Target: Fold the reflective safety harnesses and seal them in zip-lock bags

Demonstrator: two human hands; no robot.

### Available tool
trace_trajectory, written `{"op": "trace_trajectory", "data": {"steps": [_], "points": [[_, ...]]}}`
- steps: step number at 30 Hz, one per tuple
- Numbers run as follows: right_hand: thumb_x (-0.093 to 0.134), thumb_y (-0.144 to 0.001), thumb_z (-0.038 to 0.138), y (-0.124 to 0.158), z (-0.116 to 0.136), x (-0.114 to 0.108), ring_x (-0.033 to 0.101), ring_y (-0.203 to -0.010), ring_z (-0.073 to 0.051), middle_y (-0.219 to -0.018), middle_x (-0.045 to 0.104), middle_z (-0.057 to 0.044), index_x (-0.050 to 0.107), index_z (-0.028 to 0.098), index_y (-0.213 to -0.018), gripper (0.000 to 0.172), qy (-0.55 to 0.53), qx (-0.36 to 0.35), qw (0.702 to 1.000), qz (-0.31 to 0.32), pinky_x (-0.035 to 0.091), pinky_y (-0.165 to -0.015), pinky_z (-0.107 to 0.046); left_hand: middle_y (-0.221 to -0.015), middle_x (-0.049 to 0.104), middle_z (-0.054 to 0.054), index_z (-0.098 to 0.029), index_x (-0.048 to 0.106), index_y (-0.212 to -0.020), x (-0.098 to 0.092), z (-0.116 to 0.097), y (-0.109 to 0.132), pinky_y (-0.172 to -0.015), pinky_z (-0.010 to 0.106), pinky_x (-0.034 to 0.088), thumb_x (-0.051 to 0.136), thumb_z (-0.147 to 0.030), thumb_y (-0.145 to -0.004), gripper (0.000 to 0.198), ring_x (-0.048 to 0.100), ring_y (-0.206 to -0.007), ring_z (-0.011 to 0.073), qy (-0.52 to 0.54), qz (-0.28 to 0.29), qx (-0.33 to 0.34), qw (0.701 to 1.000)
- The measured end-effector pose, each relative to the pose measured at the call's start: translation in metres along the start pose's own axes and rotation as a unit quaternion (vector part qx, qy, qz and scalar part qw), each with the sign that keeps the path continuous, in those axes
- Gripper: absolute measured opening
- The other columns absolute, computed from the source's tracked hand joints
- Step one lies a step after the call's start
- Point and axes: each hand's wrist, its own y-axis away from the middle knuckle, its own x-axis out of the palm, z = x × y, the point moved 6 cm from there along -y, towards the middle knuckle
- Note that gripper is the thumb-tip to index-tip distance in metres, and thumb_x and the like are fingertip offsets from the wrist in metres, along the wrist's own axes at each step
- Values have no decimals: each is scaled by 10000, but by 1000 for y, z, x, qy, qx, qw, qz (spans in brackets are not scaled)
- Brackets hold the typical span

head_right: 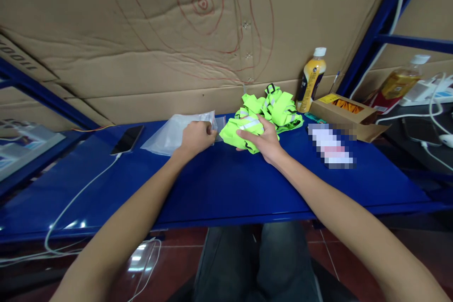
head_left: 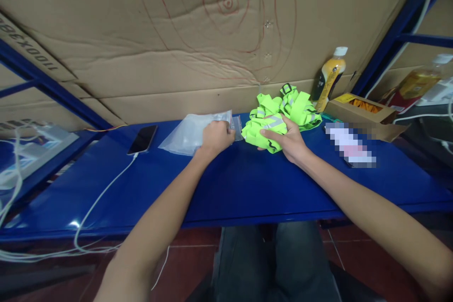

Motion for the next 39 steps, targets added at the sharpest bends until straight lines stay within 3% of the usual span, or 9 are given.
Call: {"op": "trace_trajectory", "data": {"steps": [6,13,21,26,29,31,34,36,39], "points": [[1063,-488,377,-4,7,-3,767,-841,-277,-1068,773,-34,706,250,-1062,688,-37,-9,999,-17,715,-646,-500,-726,639,66,-211,524,-727,-22,-34,18,-664,341,388,557,-153,-869,156,597,-682,219,128,-109,249,954],[1061,-445,409,-8,2,-11,731,-765,-244,-1003,757,-34,686,242,-1048,729,-14,-27,997,-74,700,-588,-455,-712,489,-7,-228,407,-779,-41,-46,32,-646,313,343,507,-198,-1019,262,461,-641,164,233,-146,346,897],[1001,-589,483,-9,1,-10,713,-761,-212,-1048,742,-43,665,246,-1095,652,28,-74,996,-48,676,-603,-419,-715,460,-21,-228,400,-807,-36,-48,32,-635,312,329,481,-217,-1041,248,430,-636,157,267,-114,330,898],[968,-641,482,-7,0,-19,693,-789,-212,-925,748,-46,695,208,-1012,536,151,-172,962,-146,658,-760,-417,-818,560,27,-213,484,-880,-36,-66,44,-730,332,427,437,-234,-1076,202,526,-762,191,236,-52,400,884],[960,-657,466,-4,2,-14,713,-837,-227,-962,764,-58,704,212,-1034,522,136,-186,963,-139,653,-837,-431,-925,629,88,-200,551,-921,-45,-71,51,-852,410,498,434,-257,-1091,214,591,-916,248,180,-104,383,900],[961,-650,479,-4,3,-11,724,-838,-236,-1000,771,-60,692,227,-1068,557,91,-159,976,-115,666,-808,-448,-1218,645,167,-196,621,-984,-55,-70,55,-1031,565,478,516,-281,-1065,158,571,-1225,359,110,-173,348,915],[979,-617,488,-4,10,-12,722,-829,-237,-995,770,-52,692,242,-1056,579,79,-151,979,-111,671,-813,-471,-1647,389,165,-207,668,-1058,-65,-69,60,-1233,758,247,643,-274,-995,95,212,-1597,492,42,-223,344,911],[984,-610,483,-5,16,-17,721,-854,-237,-1003,771,-56,707,237,-1037,566,94,-172,972,-126,659,-852,-462,-1697,325,165,-206,658,-1117,-62,-69,60,-1282,745,201,634,-221,-983,137,185,-1630,469,33,-198,383,902],[976,-637,482,-6,22,-19,722,-898,-240,-1006,773,-55,728,227,-1041,538,135,-205,963,-116,637,-870,-427,-1597,456,221,-194,586,-1258,-51,-62,51,-1274,660,329,640,-196,-969,294,430,-1528,398,72,-165,395,901]]}}
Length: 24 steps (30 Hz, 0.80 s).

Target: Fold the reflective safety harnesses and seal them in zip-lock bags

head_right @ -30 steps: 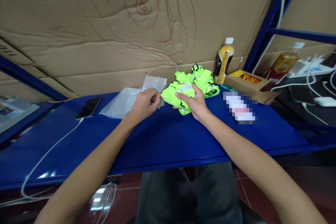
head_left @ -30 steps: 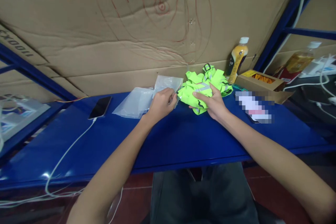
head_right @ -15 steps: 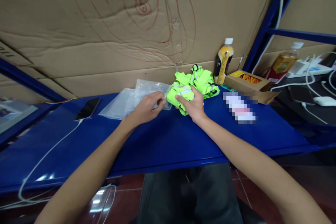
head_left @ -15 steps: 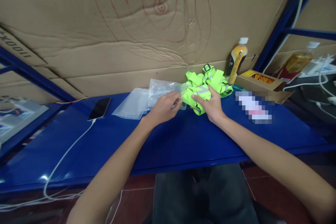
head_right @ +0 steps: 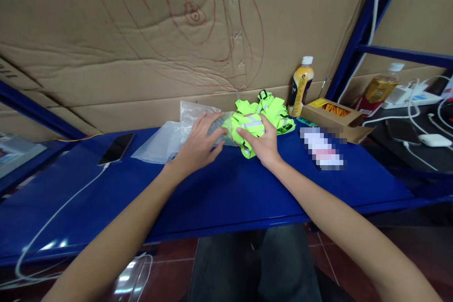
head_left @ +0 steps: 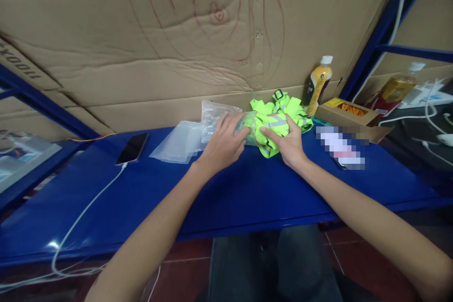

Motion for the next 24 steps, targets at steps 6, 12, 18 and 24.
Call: {"op": "trace_trajectory", "data": {"steps": [6,12,18,24], "points": [[933,-749,445,7,19,12,736,-980,-229,-1065,791,-31,755,226,-1056,417,98,-102,982,122,594,-937,-380,-1620,404,300,-114,295,-1581,8,20,4,-1247,627,375,929,-464,-767,1090,364,-1552,463,37,-31,-64,997],[895,-809,449,18,27,20,739,-1032,-241,-1120,797,-29,761,258,-1101,373,132,-126,968,171,577,-966,-386,-1280,643,186,-163,517,-1337,14,18,5,-1120,597,439,898,-574,-777,792,567,-1303,432,47,14,-46,998],[855,-851,402,20,30,20,747,-1040,-256,-1141,804,-27,760,277,-1134,324,188,-149,952,190,576,-958,-398,-1157,655,151,-157,544,-1234,4,26,5,-923,480,464,934,-699,-656,883,604,-1056,359,21,-13,-100,995],[884,-826,383,22,30,22,771,-1015,-254,-1110,819,-14,779,282,-1126,333,204,-153,944,209,573,-939,-378,-1113,692,171,-125,584,-1207,3,5,2,-912,503,444,816,-784,-767,826,594,-1038,372,3,-17,-31,999]]}}
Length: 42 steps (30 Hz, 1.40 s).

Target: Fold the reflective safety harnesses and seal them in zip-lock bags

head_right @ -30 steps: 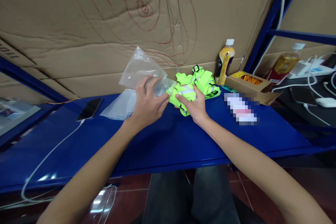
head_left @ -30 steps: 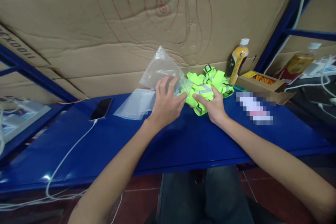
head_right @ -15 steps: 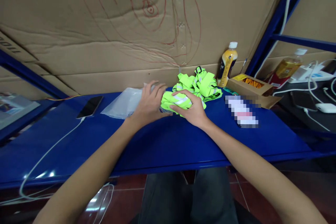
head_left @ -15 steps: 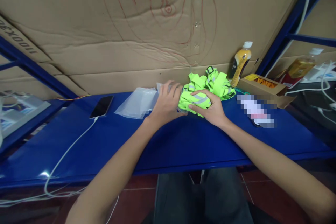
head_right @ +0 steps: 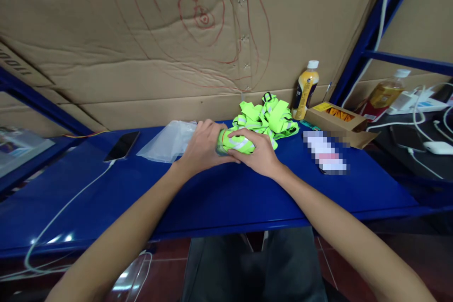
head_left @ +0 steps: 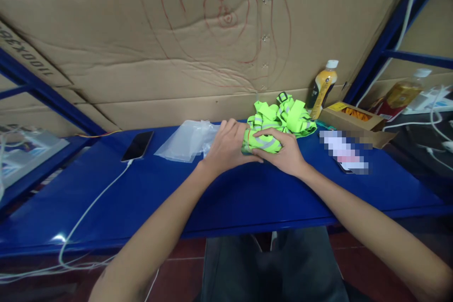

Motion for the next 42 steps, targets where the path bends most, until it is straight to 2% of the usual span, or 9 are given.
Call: {"op": "trace_trajectory", "data": {"steps": [4,9,15,19,23,26,28,34,42], "points": [[891,-815,367,2,1,3,765,-1052,-252,-1127,816,-19,772,271,-1117,339,-28,7,999,-18,566,-952,-370,-1276,660,203,-116,516,-1374,4,-9,-1,-1034,516,442,807,-620,-865,772,570,-1224,398,2,10,49,999],[890,-787,368,1,-2,1,743,-1026,-246,-1118,805,-28,756,252,-1117,374,-46,36,997,-42,569,-954,-373,-1198,664,224,-50,476,-1406,13,-8,0,-919,499,490,839,-489,-825,814,611,-1057,397,-61,13,-21,998],[929,-690,421,-4,-14,5,699,-850,-221,-937,773,-11,723,213,-994,422,-83,72,994,-17,561,-813,-346,-1270,661,219,-78,309,-1590,30,-26,5,-1052,537,455,834,-530,-845,1017,624,-1157,412,-32,47,15,998],[929,-672,497,-6,-16,2,636,-768,-196,-830,729,-1,692,207,-896,436,-88,98,989,-61,534,-725,-323,-1455,583,259,-104,104,-1690,17,-29,0,-1124,565,434,739,-637,-911,1137,559,-1345,441,-7,35,29,999],[928,-661,527,-7,-16,-4,608,-731,-188,-800,718,-5,695,209,-877,449,-90,114,984,-99,527,-691,-323,-1572,486,283,-106,313,-1614,6,-23,-4,-1258,682,250,771,-575,-886,980,334,-1548,523,-51,4,22,998],[929,-660,490,-6,-16,-4,614,-740,-197,-812,724,-11,697,211,-870,420,-84,109,987,-87,525,-695,-328,-1323,638,266,-79,460,-1460,18,-24,-2,-1134,623,423,743,-475,-908,736,569,-1317,474,-36,23,17,999],[910,-686,456,-3,-16,-3,639,-779,-213,-850,739,-20,699,213,-897,384,-65,99,990,-80,532,-731,-339,-1213,666,238,-67,480,-1414,27,-28,0,-1016,559,495,744,-452,-898,695,635,-1144,422,-29,37,3,999],[828,-731,329,6,-15,0,708,-834,-244,-908,780,-24,716,232,-983,293,32,62,993,-97,546,-774,-348,-1216,655,213,-99,449,-1434,36,-40,6,-953,507,480,723,-375,-866,688,618,-1109,394,-51,44,-45,997],[736,-787,298,10,-12,11,665,-739,-220,-829,738,-16,656,254,-972,206,44,62,988,-134,540,-708,-337,-1155,663,225,-69,490,-1347,34,-39,5,-923,513,490,789,-478,-829,724,621,-1079,411,-39,36,-89,995]]}}
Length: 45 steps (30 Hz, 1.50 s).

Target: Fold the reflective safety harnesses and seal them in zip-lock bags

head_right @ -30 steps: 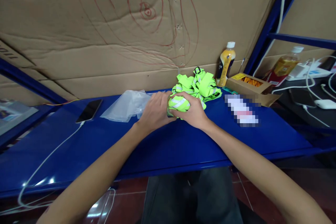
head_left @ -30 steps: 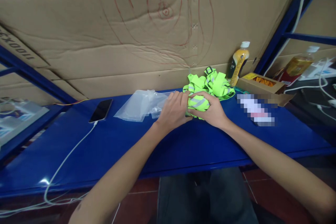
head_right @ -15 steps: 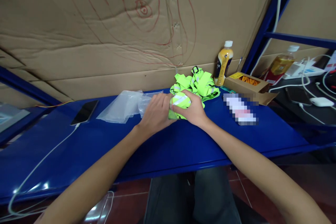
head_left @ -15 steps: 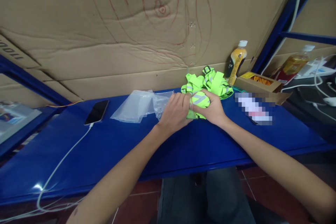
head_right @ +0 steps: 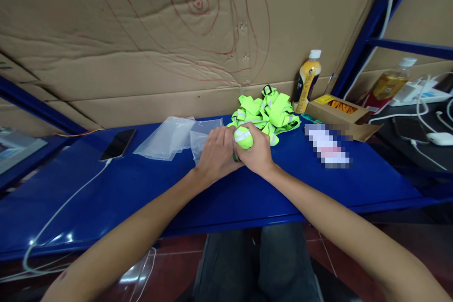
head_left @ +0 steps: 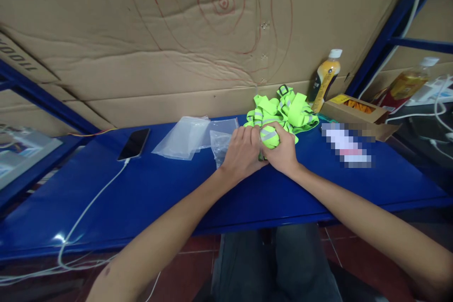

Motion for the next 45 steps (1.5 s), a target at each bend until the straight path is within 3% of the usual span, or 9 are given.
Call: {"op": "trace_trajectory", "data": {"steps": [8,14,18,22,25,30,37,41,45], "points": [[714,-909,453,-11,-10,5,652,-823,-211,-912,715,-18,617,236,-1081,293,-70,16,981,180,558,-765,-342,-1078,702,140,-190,502,-1167,1,22,-2,-864,457,567,901,-398,-632,700,710,-1043,382,62,19,-18,998],[891,-755,440,-20,-19,3,703,-1080,-253,-1186,736,-53,656,233,-1217,559,-157,57,921,352,617,-958,-407,-996,713,120,-208,483,-1095,6,33,0,-751,464,599,915,-533,-632,712,746,-959,396,119,20,-34,992],[936,-707,414,-20,-17,2,701,-763,-195,-968,726,-20,685,214,-1116,520,-189,109,917,335,631,-671,-339,-1051,716,136,-192,516,-1170,2,29,1,-847,469,596,903,-563,-660,740,735,-1024,383,88,-9,-19,996],[934,-699,385,-10,-15,7,592,-457,-149,-849,712,10,646,234,-1308,691,-168,156,933,277,502,-417,-317,-1128,702,178,-129,542,-1283,-2,25,0,-926,489,551,869,-498,-699,764,697,-1055,390,5,-13,16,1000],[847,-726,272,-2,-12,12,632,-491,-179,-817,724,12,643,240,-1336,643,-86,129,961,230,545,-519,-346,-1068,697,195,-87,588,-1235,-1,23,0,-886,494,525,828,-563,-731,734,680,-984,395,-33,2,32,999],[788,-635,185,-2,-6,12,739,-1018,-314,-1094,787,-80,726,182,-1165,534,-26,56,988,142,578,-935,-452,-1070,705,196,-101,597,-1227,3,21,1,-878,493,501,786,-581,-757,698,676,-973,389,-6,-16,15,1000],[830,-799,499,-18,-14,8,690,-748,-205,-1000,748,-65,746,186,-1200,515,-272,177,898,298,618,-626,-363,-1103,717,186,-123,567,-1246,-1,33,-4,-881,470,529,832,-612,-707,775,705,-1023,385,49,-102,15,993],[833,-817,527,-26,-12,-3,622,-755,-173,-919,736,-58,801,169,-975,393,-194,85,944,253,521,-605,-288,-1090,715,177,-127,570,-1222,-2,36,-3,-890,475,527,800,-470,-727,645,700,-1014,377,30,-77,11,996],[752,-856,330,-15,-2,12,472,-638,-109,-646,569,13,740,153,-722,223,-69,-5,967,246,346,-569,-251,-1046,713,150,-158,578,-1145,1,26,-3,-879,473,506,719,-373,-758,465,682,-995,361,28,-31,22,999]]}}
